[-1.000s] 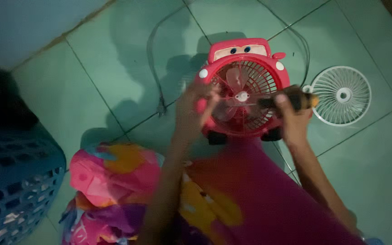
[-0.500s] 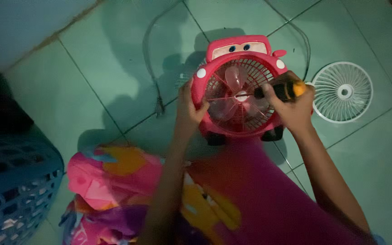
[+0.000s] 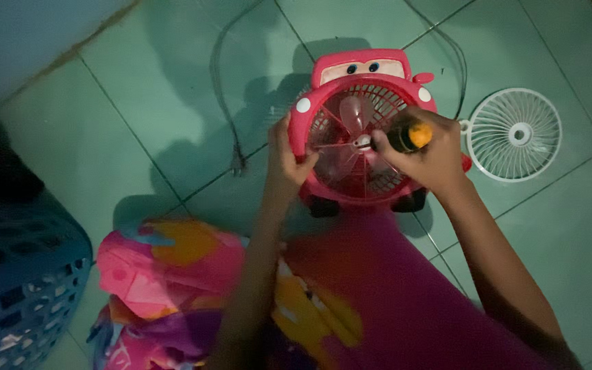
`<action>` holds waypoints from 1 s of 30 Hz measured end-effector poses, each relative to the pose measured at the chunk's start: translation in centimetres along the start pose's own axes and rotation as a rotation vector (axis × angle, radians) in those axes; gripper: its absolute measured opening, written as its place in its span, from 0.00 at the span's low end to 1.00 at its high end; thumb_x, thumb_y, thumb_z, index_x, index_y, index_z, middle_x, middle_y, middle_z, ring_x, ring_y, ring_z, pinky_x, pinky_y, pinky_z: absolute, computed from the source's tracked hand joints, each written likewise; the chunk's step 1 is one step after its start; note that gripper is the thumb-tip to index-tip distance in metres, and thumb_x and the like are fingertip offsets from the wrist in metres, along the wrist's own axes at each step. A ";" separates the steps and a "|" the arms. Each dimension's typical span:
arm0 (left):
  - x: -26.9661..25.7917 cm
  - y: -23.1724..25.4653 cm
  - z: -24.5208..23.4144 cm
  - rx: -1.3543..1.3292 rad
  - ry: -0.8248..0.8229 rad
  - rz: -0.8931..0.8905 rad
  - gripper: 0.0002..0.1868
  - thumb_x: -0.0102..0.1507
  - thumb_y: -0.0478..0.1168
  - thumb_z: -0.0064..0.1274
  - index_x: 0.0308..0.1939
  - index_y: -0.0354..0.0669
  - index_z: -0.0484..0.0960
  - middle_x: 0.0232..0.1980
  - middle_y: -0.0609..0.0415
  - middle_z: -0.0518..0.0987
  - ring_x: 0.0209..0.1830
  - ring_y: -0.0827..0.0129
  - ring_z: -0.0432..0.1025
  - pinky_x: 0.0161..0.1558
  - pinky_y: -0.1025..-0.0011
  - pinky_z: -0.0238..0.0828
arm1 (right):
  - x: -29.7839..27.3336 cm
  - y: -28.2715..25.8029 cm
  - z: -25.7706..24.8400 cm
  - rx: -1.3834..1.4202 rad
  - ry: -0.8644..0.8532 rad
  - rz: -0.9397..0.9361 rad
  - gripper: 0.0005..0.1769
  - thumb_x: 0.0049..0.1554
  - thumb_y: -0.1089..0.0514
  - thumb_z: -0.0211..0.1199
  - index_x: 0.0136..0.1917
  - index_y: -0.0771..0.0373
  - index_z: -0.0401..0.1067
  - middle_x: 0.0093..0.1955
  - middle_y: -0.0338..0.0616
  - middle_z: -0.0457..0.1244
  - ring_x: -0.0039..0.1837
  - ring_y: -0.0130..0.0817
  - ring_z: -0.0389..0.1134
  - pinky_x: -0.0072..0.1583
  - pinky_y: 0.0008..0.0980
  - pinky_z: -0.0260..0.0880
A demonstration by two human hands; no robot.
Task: The person uses a screwdriver to tighten the central screw on a pink car-shaped electric fan. They then place the white front grille over the fan blades and secure it by tightening the central screw again.
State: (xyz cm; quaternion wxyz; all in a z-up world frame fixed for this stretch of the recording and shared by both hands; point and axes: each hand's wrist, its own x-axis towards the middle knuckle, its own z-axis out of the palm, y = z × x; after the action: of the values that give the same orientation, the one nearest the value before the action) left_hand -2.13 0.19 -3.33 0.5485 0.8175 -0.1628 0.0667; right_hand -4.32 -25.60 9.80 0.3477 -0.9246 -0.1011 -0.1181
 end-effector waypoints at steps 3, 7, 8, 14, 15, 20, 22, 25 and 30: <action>0.0 0.0 -0.1 0.012 -0.006 0.030 0.49 0.59 0.32 0.65 0.79 0.39 0.52 0.73 0.36 0.60 0.72 0.42 0.61 0.73 0.51 0.62 | 0.0 -0.1 0.2 0.009 0.109 0.009 0.15 0.59 0.52 0.74 0.44 0.65 0.74 0.40 0.45 0.69 0.40 0.35 0.72 0.47 0.32 0.72; -0.3 0.5 -0.4 -0.004 -0.046 -0.033 0.48 0.61 0.32 0.62 0.80 0.37 0.50 0.75 0.33 0.57 0.75 0.40 0.59 0.72 0.53 0.61 | 0.0 -0.1 0.4 -0.014 0.100 -0.006 0.14 0.58 0.53 0.75 0.44 0.65 0.74 0.39 0.45 0.69 0.40 0.35 0.71 0.47 0.33 0.72; -0.3 0.7 -0.4 0.009 -0.048 -0.011 0.48 0.62 0.32 0.61 0.80 0.36 0.48 0.76 0.32 0.55 0.76 0.38 0.57 0.73 0.52 0.59 | 0.0 -0.1 0.5 0.019 0.095 -0.008 0.14 0.58 0.54 0.74 0.45 0.65 0.74 0.40 0.45 0.69 0.40 0.34 0.72 0.48 0.33 0.73; -0.1 1.4 -0.6 -0.035 -0.058 -0.115 0.42 0.65 0.33 0.56 0.79 0.39 0.52 0.74 0.37 0.60 0.75 0.43 0.61 0.74 0.53 0.62 | 0.3 -0.2 0.8 0.003 0.056 -0.025 0.15 0.56 0.55 0.76 0.42 0.66 0.73 0.39 0.47 0.68 0.39 0.35 0.71 0.46 0.33 0.72; -0.2 1.5 -0.5 -0.038 -0.059 -0.127 0.42 0.65 0.33 0.56 0.79 0.39 0.51 0.74 0.37 0.60 0.75 0.43 0.60 0.74 0.53 0.61 | 0.3 -0.3 0.9 0.011 0.040 -0.034 0.15 0.55 0.54 0.76 0.42 0.66 0.73 0.39 0.47 0.68 0.40 0.35 0.71 0.46 0.33 0.72; -0.3 1.5 -0.4 0.027 -0.048 -0.048 0.42 0.67 0.33 0.55 0.80 0.34 0.47 0.76 0.31 0.55 0.77 0.37 0.55 0.73 0.52 0.56 | 0.5 -0.6 0.8 0.044 0.095 -0.053 0.13 0.57 0.56 0.75 0.42 0.66 0.73 0.40 0.47 0.68 0.41 0.37 0.71 0.47 0.33 0.71; -0.3 1.2 -0.4 0.011 -0.026 -0.039 0.42 0.65 0.33 0.56 0.79 0.37 0.51 0.75 0.34 0.58 0.76 0.40 0.58 0.74 0.52 0.59 | 0.6 -0.6 0.8 0.065 0.091 -0.039 0.12 0.57 0.57 0.74 0.42 0.65 0.74 0.40 0.46 0.68 0.41 0.36 0.72 0.47 0.33 0.72; -0.3 0.9 -0.3 -0.052 -0.021 -0.067 0.42 0.65 0.33 0.56 0.80 0.40 0.52 0.74 0.35 0.60 0.74 0.43 0.61 0.74 0.54 0.63 | 0.6 -0.6 0.7 0.052 0.070 -0.009 0.13 0.57 0.57 0.74 0.42 0.66 0.74 0.39 0.46 0.68 0.40 0.37 0.71 0.47 0.32 0.71; -0.2 1.0 -0.2 0.033 -0.022 -0.061 0.44 0.64 0.34 0.59 0.79 0.36 0.52 0.74 0.32 0.59 0.74 0.39 0.60 0.73 0.52 0.61 | 1.4 -0.9 1.0 0.020 0.087 -0.094 0.13 0.58 0.59 0.73 0.49 0.68 0.73 0.47 0.49 0.65 0.50 0.38 0.68 0.55 0.31 0.69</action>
State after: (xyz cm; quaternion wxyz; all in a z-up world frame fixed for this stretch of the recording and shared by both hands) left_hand -2.62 0.06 -2.42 0.5349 0.8316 -0.1428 0.0439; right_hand -3.05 -24.11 10.01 0.3551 -0.9093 -0.1302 -0.1733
